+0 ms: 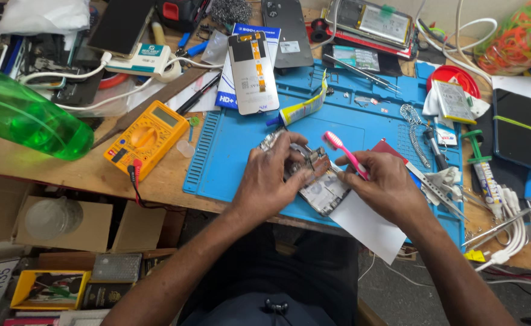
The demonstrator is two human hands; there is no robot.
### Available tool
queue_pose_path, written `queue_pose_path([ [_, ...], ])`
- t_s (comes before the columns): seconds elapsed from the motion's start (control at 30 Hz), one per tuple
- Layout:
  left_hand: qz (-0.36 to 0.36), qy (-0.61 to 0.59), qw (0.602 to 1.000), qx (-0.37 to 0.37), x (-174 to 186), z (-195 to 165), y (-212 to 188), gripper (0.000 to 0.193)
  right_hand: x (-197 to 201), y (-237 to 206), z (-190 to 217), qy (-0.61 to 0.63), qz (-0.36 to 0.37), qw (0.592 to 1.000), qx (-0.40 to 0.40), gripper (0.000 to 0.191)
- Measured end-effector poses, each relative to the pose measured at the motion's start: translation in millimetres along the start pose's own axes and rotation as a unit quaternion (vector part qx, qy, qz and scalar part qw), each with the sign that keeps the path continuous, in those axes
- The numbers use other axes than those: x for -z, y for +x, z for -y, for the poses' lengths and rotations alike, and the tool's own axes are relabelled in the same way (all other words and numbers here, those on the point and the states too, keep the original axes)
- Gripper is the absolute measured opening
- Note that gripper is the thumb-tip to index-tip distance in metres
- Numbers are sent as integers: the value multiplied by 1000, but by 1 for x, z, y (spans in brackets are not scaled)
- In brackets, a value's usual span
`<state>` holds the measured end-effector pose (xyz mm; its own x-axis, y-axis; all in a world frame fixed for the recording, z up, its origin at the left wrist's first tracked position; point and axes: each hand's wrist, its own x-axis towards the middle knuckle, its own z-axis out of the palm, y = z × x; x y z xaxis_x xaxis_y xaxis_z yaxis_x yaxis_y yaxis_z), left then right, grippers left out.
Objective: The person works on a disassembled smartphone on a blue mat, using a metal tool to scrape the battery area and a toothbrush to clean the internal components. They handle the phone's back cover and internal circuit board, moving parts around the cluttered workbench.
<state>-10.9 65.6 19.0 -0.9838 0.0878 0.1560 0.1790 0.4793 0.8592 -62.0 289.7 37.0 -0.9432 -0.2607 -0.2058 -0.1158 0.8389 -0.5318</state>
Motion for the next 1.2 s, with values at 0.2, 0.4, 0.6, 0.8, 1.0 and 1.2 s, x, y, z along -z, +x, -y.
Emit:
queue_pose_path([
  [0.2, 18, -70, 997, 12, 23, 13, 10, 41, -23, -21, 19, 50, -30, 998, 19, 39],
  [0.4, 138, -101, 985, -4, 32, 28, 10, 38, -13, -30, 10, -24, -106, 977, 184, 40],
  [0.6, 213, -58, 975, 34, 37, 28, 26, 27, 4, -14, -11, -30, -112, 972, 203, 28],
  [0.8, 227, -56, 972, 17, 38, 34, 35, 30, -3, 2, 4, 32, -148, 925, 349, 20],
  [1.0, 246, -79, 966, 24, 35, 40, 41, 31, -6, 11, 21, -71, -183, 880, 433, 17],
  [1.2, 257, -73, 963, 47, 34, 41, 43, 31, -3, 24, 16, -96, -161, 872, 453, 19],
])
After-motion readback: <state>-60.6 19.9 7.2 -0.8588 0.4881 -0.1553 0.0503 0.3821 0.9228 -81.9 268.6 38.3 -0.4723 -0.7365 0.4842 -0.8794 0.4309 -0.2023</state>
